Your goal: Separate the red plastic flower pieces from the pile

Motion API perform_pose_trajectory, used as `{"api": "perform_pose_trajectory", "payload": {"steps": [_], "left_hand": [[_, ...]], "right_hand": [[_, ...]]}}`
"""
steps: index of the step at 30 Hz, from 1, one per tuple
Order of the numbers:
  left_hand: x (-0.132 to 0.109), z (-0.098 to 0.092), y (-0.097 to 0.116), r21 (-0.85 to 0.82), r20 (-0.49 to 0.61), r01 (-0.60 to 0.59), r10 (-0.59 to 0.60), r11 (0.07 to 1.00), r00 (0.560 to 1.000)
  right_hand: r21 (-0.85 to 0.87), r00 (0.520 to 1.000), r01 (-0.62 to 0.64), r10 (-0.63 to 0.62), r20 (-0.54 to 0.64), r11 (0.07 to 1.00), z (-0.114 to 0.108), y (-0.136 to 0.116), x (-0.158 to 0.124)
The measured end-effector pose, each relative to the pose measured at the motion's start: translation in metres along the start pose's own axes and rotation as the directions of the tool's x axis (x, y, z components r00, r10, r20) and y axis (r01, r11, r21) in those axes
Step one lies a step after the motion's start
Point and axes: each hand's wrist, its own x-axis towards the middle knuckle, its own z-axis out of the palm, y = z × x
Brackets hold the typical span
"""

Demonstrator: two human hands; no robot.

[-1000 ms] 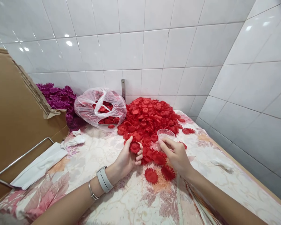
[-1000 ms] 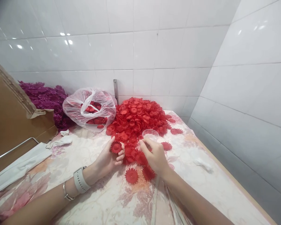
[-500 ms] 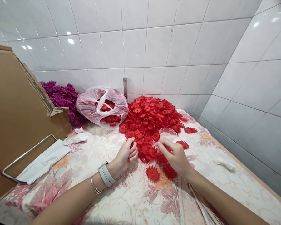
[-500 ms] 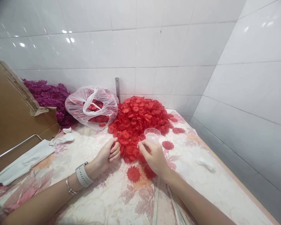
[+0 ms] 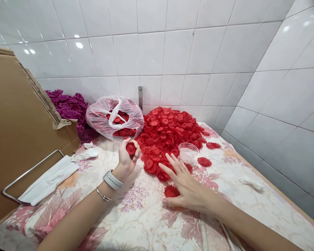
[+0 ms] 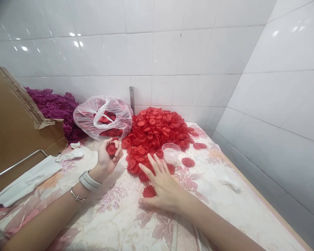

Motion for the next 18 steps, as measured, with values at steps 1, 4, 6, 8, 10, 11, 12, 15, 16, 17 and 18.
{"api": "perform_pose_trajectory", "payload": {"steps": [1,4,6,8,10,11,12,15,16,17,18], "left_hand": [[0.002,-0.001,0.004,-0.013,-0.012,-0.014,0.014,1.0,1.0],[0.005,-0.004,0.009,-0.046,-0.031,-0.025,0.023,0.999,0.999],[0.005,-0.004,0.009,-0.063,-0.032,-0.021,0.019,0.998,0.999],[0.003,-0.004,0.009,-0.077,-0.031,-0.018,0.015,0.997,0.999],[0.003,-0.004,0.01,-0.089,-0.031,-0.017,0.015,0.996,0.999],[0.002,-0.005,0.01,-0.095,-0.031,-0.019,0.016,0.995,0.999],[0.003,-0.005,0.011,-0.1,-0.033,-0.021,0.017,0.995,0.999],[0.004,-0.007,0.012,-0.113,-0.039,-0.025,0.021,0.993,0.999],[0.004,-0.008,0.012,-0.116,-0.043,-0.025,0.02,0.993,0.999],[0.004,-0.008,0.012,-0.12,-0.046,-0.024,0.019,0.993,0.999],[0.004,-0.008,0.012,-0.123,-0.051,-0.024,0.017,0.992,0.999]], "right_hand": [[-0.017,0.999,-0.035,0.036,0.022,0.999,0.006,-0.002,0.003],[-0.03,0.988,-0.146,0.147,0.037,0.989,0.018,-0.004,0.019],[-0.041,0.977,-0.211,0.212,0.027,0.977,0.022,-0.005,0.036],[-0.044,0.965,-0.261,0.262,0.027,0.964,0.023,-0.005,0.055],[-0.071,0.963,-0.267,0.269,0.017,0.961,0.024,-0.007,0.074],[-0.085,0.962,-0.27,0.272,0.01,0.959,0.024,-0.007,0.083],[-0.102,0.962,-0.273,0.275,0.002,0.957,0.024,-0.008,0.092],[-0.176,0.957,-0.29,0.288,-0.036,0.941,0.024,-0.007,0.114],[-0.205,0.955,-0.297,0.293,-0.05,0.933,0.023,-0.006,0.12],[-0.234,0.952,-0.305,0.298,-0.065,0.923,0.022,-0.004,0.125],[-0.263,0.95,-0.311,0.3,-0.081,0.913,0.021,-0.002,0.13]]}}
